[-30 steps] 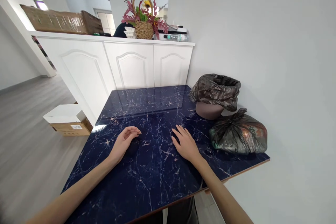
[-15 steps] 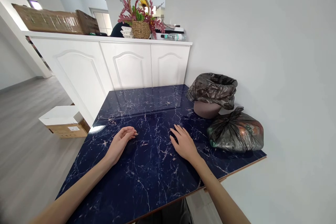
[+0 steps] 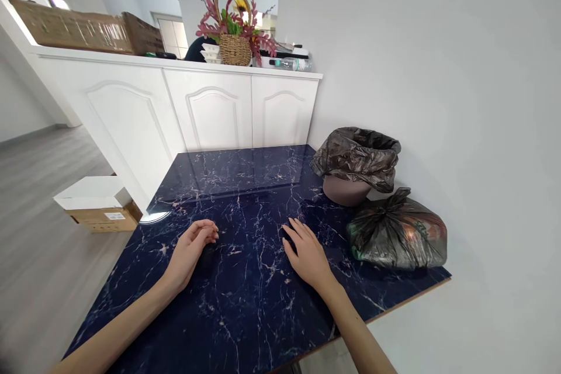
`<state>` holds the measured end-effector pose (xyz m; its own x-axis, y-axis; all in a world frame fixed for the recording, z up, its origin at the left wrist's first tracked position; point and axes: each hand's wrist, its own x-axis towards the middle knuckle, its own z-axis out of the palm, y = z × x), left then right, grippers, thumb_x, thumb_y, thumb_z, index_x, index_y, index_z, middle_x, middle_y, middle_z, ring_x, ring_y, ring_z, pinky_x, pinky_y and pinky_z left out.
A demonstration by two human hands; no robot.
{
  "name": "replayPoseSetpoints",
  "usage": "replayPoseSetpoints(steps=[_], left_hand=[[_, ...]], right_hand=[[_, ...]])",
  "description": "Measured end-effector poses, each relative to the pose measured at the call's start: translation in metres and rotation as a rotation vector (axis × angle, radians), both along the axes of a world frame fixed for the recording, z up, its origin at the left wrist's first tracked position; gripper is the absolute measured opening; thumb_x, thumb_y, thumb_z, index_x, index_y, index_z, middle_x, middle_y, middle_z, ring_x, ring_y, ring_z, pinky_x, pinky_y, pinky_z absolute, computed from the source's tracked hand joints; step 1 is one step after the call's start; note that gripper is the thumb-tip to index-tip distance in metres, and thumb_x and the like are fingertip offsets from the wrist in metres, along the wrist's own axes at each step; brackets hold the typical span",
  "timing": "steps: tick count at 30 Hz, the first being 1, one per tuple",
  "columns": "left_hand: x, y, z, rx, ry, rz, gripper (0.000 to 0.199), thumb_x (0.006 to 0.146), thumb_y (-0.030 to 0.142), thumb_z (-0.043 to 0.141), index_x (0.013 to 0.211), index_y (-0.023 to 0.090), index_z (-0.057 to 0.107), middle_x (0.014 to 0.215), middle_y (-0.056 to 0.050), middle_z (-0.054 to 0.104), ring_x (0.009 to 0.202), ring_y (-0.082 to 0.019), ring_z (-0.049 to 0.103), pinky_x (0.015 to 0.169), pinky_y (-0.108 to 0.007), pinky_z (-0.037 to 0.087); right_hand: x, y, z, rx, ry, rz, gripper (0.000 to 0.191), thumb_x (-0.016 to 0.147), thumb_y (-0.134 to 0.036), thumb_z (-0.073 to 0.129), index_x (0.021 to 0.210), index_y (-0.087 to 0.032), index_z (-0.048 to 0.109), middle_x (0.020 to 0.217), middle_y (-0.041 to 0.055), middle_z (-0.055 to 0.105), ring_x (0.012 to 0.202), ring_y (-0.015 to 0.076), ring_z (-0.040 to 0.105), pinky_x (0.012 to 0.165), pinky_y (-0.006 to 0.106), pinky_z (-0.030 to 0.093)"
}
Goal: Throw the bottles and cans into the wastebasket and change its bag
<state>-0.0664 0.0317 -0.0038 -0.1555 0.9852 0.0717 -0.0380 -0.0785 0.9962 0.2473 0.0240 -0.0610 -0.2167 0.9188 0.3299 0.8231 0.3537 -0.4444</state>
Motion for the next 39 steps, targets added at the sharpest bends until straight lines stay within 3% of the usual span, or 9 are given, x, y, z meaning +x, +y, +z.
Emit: replayPoseSetpoints(steps=[5,9,16,24,30,34,37,39], left_hand=[[-0.001,-0.002,0.004,-0.011,-0.062,0.022,0.027,0.083,0.043,0.076,0.092,0.018,0.071,0.091,-0.003,0.07,0.079,-0.018,0.063,0.078,-0.032,0.052],[-0.011,0.0,0.008,-0.015,-0.138,0.105,0.028,0.081,0.044,0.073,0.093,0.019,0.067,0.083,0.0,0.063,0.07,-0.015,0.056,0.069,-0.029,0.048],[-0.018,0.001,0.015,-0.051,-0.169,0.132,0.03,0.08,0.046,0.071,0.095,0.02,0.064,0.073,0.004,0.055,0.064,-0.014,0.052,0.064,-0.029,0.046],[-0.01,-0.012,0.023,-0.02,-0.035,-0.003,0.022,0.094,0.045,0.064,0.095,0.023,0.066,0.07,0.002,0.058,0.063,-0.017,0.052,0.066,-0.031,0.043],[-0.008,-0.023,0.029,0.051,0.064,-0.181,0.036,0.106,0.056,0.051,0.096,0.025,0.066,0.067,0.001,0.058,0.059,-0.02,0.053,0.065,-0.034,0.044],[-0.005,-0.026,0.032,0.042,0.129,-0.194,0.042,0.106,0.062,0.052,0.09,0.025,0.066,0.066,0.001,0.057,0.059,-0.02,0.053,0.065,-0.033,0.045],[-0.005,-0.025,0.031,0.041,0.163,-0.194,0.043,0.105,0.064,0.054,0.09,0.025,0.066,0.065,0.002,0.056,0.058,-0.019,0.052,0.064,-0.032,0.045],[-0.004,-0.024,0.03,0.038,0.174,-0.194,0.044,0.104,0.065,0.054,0.09,0.025,0.066,0.064,0.002,0.056,0.057,-0.018,0.051,0.064,-0.032,0.046]], right_hand=[[0.001,-0.002,0.001,-0.005,0.054,-0.013,0.051,0.113,-0.049,0.044,0.153,-0.026,0.066,0.168,0.0077,0.055,0.16,0.0318,0.047,0.131,0.057,0.042],[0.004,-0.008,0.003,0.003,0.11,-0.025,0.045,0.113,-0.045,0.044,0.144,-0.027,0.071,0.161,0.0085,0.062,0.15,0.031,0.058,0.124,0.053,0.051],[0.005,-0.016,0.007,0.066,0.177,-0.025,0.032,0.111,-0.037,0.045,0.121,-0.028,0.075,0.137,0.0102,0.076,0.131,0.0312,0.071,0.115,0.053,0.057],[0.003,-0.018,0.008,0.128,0.189,-0.023,0.026,0.11,-0.032,0.048,0.114,-0.028,0.073,0.125,0.0092,0.077,0.12,0.0294,0.073,0.108,0.05,0.059],[0.004,-0.019,0.015,0.249,0.092,-0.109,0.024,0.11,-0.03,0.049,0.12,-0.028,0.071,0.126,0.0099,0.076,0.119,0.0291,0.072,0.106,0.049,0.057],[0.045,-0.013,0.044,0.513,-0.08,-0.267,0.024,0.106,-0.029,0.055,0.122,-0.024,0.072,0.125,0.0118,0.077,0.119,0.0321,0.071,0.111,0.055,0.051],[0.103,-0.006,0.065,0.667,-0.158,-0.378,0.024,0.102,-0.03,0.058,0.116,-0.021,0.074,0.119,0.0137,0.079,0.112,0.0331,0.073,0.106,0.052,0.054],[0.144,-0.002,0.068,0.695,-0.254,-0.487,0.027,0.102,-0.032,0.056,0.115,-0.021,0.075,0.114,0.0154,0.08,0.106,0.0348,0.074,0.097,0.05,0.055]])
